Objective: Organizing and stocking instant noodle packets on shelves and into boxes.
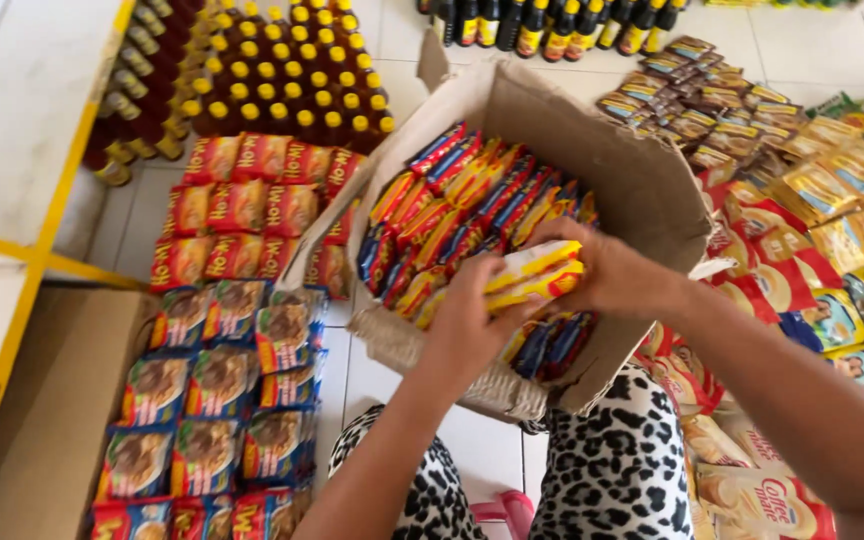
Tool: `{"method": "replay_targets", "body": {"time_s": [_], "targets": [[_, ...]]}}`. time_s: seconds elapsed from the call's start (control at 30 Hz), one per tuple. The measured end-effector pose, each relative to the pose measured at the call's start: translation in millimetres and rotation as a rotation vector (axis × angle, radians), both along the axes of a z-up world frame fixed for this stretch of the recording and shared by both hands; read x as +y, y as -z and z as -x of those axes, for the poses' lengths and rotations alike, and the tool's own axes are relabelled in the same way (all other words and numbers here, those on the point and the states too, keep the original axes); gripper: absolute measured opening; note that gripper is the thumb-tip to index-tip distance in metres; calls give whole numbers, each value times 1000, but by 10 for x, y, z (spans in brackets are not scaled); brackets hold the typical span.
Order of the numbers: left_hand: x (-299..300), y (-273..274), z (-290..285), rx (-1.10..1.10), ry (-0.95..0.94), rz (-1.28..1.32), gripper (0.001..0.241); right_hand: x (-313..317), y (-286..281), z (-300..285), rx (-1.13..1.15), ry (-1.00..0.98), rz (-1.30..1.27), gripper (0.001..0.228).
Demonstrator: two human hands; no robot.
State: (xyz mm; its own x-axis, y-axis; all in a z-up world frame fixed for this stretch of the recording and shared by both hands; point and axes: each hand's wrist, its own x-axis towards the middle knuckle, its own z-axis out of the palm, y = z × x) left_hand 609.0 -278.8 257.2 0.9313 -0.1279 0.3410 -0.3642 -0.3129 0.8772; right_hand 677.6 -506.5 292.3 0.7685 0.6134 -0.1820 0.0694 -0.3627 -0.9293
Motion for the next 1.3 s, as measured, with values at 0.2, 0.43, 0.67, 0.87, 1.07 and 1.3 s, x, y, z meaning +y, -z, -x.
{"method": "replay_targets", "body": {"time_s": [0.2, 0.43, 0.67, 0.87, 1.07, 1.3], "targets": [[-1171, 561, -763, 261, 224, -196, 50, -905, 125, -497, -609, -85, 988, 80], [-2197, 2195, -1106, 547, 206, -3, 72, -1257, 743, -721, -468, -305, 1245, 67], [-2029, 1550, -801, 611, 166, -93, 80, -1206, 652, -844, -324, -367, 1194, 61], [-1958, 1032, -756, 681, 106, 45, 96, -1375, 700, -964, -335, -297, 1047, 50], [-2032, 1481, -850, 635, 209, -198, 79, -1383, 550, -847, -751, -207, 1072, 44], [-2029, 1547, -1012, 705, 350, -576, 43, -1476, 709, -546, -930, 184, 739, 43]]}}
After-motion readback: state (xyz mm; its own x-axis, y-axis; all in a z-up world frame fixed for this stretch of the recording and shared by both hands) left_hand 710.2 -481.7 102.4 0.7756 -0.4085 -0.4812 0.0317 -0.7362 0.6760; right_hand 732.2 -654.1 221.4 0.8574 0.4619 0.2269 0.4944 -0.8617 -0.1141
